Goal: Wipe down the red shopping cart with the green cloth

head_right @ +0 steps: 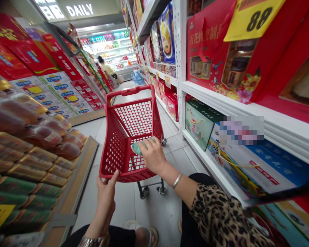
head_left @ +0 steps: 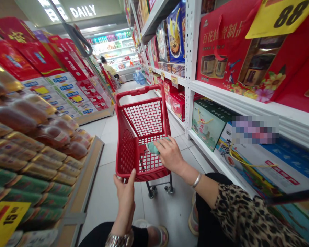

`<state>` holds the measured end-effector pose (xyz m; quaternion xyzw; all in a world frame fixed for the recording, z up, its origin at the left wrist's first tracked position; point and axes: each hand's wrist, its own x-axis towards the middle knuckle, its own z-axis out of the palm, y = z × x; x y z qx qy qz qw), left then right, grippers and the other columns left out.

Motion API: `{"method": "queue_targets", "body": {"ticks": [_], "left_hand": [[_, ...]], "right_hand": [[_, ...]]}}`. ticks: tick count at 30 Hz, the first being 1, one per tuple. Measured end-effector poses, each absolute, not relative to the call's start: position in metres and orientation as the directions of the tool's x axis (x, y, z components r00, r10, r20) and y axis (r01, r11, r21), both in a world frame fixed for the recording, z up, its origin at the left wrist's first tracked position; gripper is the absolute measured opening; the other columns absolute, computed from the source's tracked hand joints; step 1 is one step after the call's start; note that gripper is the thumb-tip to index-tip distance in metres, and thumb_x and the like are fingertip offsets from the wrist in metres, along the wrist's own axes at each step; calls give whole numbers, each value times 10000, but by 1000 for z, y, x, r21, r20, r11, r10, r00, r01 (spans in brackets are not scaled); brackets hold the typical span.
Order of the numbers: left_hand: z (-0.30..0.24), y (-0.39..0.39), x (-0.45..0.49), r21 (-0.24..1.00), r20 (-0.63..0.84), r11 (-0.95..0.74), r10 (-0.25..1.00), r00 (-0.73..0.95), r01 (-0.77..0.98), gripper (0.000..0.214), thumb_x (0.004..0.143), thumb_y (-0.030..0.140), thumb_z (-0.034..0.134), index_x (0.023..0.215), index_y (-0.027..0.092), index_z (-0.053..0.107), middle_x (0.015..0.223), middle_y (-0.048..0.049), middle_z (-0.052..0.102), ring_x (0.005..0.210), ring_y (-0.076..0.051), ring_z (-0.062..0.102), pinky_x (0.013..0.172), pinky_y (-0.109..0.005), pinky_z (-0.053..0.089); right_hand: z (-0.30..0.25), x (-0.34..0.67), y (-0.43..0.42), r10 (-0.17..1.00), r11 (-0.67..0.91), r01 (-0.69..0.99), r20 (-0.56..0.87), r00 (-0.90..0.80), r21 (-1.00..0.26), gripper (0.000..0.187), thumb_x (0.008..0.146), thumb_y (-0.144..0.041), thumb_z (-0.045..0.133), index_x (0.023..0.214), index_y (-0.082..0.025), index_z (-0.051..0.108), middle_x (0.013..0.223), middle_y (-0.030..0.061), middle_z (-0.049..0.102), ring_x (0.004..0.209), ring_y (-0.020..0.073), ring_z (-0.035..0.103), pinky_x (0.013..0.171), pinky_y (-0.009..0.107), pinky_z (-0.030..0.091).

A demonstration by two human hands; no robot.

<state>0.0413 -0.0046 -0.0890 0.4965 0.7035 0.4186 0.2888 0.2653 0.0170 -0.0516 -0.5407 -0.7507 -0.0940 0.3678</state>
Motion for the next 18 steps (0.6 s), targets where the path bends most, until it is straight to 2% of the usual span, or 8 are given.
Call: {"method": "queue_targets", "body": {"ticks": [3,7,10,15,18], "left_hand": [[-85,-2,59,919,6,148,921,-389,365,815,855,518,655,1511,196,294,1398,-165,612,1220,-269,657,1066,-428,543],[-81,12,57,871,-62,269,890,-451,411,835,818,429,662,1486,120,268,1273,-180,646,1148,-289,671,1036,-458,553],[-82,27,43,851,-77,295,888,-453,435,732,801,364,632,1427,116,344,1203,-158,655,1129,-289,664,1015,-450,560],[-76,55,24,875,-105,291,895,-434,388,610,751,283,605,1325,134,461,1206,-150,650,1113,-278,664,984,-426,569],[-68,66,23,883,-162,336,874,-459,328,642,720,244,620,1322,107,446,1216,-177,650,1098,-275,672,939,-406,585]], "right_hand": [[-52,267,15,752,382,881,647,-121,-279,460,871,-101,576,1317,-172,662,1227,149,716,1132,272,628,1160,518,354],[-53,271,14,767,392,867,629,-125,-306,463,883,-108,614,1334,-199,659,1287,132,712,1209,270,625,1189,528,299],[-56,273,15,751,437,839,645,-141,-325,428,920,-159,626,1341,-222,659,1320,120,712,1247,267,626,1199,540,275],[-60,265,15,707,510,790,690,-158,-342,427,937,-165,599,1357,-214,657,1340,132,706,1275,255,628,1191,517,309],[-59,256,11,683,574,731,709,-178,-369,421,932,-166,607,1350,-200,651,1300,112,731,1234,224,659,1173,477,351]]}}
